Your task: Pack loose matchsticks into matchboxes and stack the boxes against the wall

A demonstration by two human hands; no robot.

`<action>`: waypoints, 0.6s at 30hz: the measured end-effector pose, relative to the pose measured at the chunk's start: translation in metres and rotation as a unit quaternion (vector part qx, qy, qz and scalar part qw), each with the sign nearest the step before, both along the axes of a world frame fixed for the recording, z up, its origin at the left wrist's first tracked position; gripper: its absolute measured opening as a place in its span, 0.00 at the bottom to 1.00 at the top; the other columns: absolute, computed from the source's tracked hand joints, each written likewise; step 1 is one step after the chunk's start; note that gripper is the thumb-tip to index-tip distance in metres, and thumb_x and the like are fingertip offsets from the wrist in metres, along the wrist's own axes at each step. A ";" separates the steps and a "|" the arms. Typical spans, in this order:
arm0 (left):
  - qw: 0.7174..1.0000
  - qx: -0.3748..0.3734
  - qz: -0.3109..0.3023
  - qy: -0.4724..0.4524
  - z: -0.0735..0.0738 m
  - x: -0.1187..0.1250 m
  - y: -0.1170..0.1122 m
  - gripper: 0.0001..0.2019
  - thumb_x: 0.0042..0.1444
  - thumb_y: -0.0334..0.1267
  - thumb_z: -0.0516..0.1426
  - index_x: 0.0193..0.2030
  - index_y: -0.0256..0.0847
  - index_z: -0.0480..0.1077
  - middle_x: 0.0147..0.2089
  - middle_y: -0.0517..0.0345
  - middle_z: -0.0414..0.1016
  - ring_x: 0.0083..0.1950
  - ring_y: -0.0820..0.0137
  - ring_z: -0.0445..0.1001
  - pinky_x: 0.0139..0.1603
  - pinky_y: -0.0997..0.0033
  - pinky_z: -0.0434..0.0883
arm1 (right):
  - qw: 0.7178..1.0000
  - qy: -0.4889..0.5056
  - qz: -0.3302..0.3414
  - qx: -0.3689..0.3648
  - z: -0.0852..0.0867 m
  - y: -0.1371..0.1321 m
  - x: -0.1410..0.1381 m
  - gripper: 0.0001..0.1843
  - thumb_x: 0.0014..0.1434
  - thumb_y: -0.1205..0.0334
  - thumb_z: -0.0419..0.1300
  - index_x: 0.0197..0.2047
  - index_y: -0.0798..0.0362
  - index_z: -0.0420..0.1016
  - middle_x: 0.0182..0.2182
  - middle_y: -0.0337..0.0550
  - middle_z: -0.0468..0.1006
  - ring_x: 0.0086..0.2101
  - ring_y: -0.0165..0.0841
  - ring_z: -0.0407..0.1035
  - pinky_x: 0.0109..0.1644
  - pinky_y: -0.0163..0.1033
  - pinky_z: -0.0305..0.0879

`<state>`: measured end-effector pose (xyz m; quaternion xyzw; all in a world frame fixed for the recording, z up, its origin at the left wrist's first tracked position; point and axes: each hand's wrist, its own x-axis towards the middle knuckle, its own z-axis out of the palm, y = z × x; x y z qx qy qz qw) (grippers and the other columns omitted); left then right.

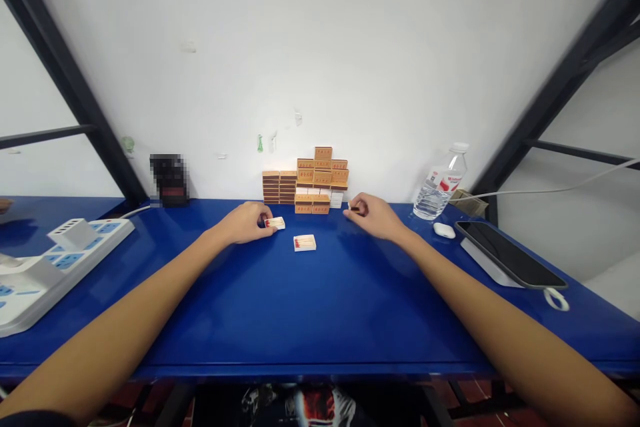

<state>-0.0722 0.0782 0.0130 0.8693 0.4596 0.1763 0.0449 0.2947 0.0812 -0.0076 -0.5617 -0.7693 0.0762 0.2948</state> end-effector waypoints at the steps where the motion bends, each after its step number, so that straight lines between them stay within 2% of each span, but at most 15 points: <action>1: 1.000 -0.002 -0.008 -0.002 0.001 0.003 -0.003 0.13 0.55 0.48 0.63 0.40 0.41 0.79 0.38 0.52 0.81 0.37 0.62 0.77 0.38 0.66 0.68 | 0.996 0.040 0.074 -0.018 0.001 -0.006 -0.010 0.16 0.64 0.47 0.64 0.43 0.51 0.75 0.33 0.43 0.77 0.33 0.36 0.70 0.38 0.40 0.64; 2: 1.000 -0.004 -0.016 -0.004 0.001 0.007 -0.005 0.13 0.56 0.48 0.63 0.41 0.41 0.79 0.38 0.53 0.81 0.37 0.63 0.77 0.38 0.66 0.68 | 0.986 0.068 0.142 -0.044 0.001 -0.013 -0.020 0.17 0.62 0.46 0.65 0.44 0.51 0.77 0.35 0.43 0.77 0.34 0.36 0.71 0.39 0.40 0.66; 4: 1.000 -0.006 -0.029 -0.009 0.002 0.013 -0.009 0.13 0.56 0.48 0.63 0.41 0.41 0.79 0.38 0.54 0.81 0.37 0.64 0.77 0.38 0.67 0.68 | 0.969 0.087 0.221 -0.072 -0.002 -0.027 -0.040 0.21 0.60 0.46 0.68 0.50 0.50 0.78 0.43 0.47 0.78 0.40 0.38 0.72 0.43 0.41 0.68; 7: 0.999 -0.007 -0.041 -0.018 0.001 0.019 -0.013 0.13 0.57 0.48 0.64 0.43 0.42 0.78 0.37 0.55 0.81 0.36 0.64 0.76 0.38 0.67 0.68 | 0.962 0.055 0.262 -0.054 -0.008 -0.041 -0.060 0.21 0.59 0.50 0.70 0.53 0.48 0.79 0.46 0.48 0.77 0.46 0.41 0.71 0.50 0.45 0.68; 11: 0.999 -0.010 -0.044 -0.028 0.000 0.021 -0.014 0.15 0.59 0.49 0.63 0.47 0.42 0.78 0.37 0.55 0.80 0.37 0.64 0.76 0.38 0.68 0.67 | 0.962 0.051 0.264 -0.049 -0.014 -0.038 -0.061 0.15 0.61 0.54 0.68 0.50 0.48 0.80 0.44 0.46 0.77 0.42 0.38 0.71 0.48 0.44 0.68; 15: 0.998 -0.022 -0.042 -0.048 -0.003 0.019 -0.011 0.19 0.58 0.51 0.66 0.50 0.42 0.79 0.39 0.54 0.81 0.39 0.63 0.77 0.39 0.67 0.68 | 0.970 0.075 0.228 -0.050 -0.016 -0.023 -0.046 0.16 0.60 0.55 0.68 0.51 0.50 0.78 0.43 0.45 0.79 0.37 0.35 0.71 0.43 0.41 0.67; 18: 0.996 -0.033 -0.039 -0.075 -0.006 0.017 -0.008 0.22 0.54 0.51 0.69 0.53 0.42 0.79 0.39 0.54 0.81 0.39 0.63 0.77 0.40 0.67 0.69 | 0.971 0.132 0.188 -0.068 -0.017 -0.014 -0.034 0.19 0.57 0.56 0.69 0.51 0.51 0.76 0.41 0.42 0.80 0.33 0.32 0.69 0.40 0.40 0.66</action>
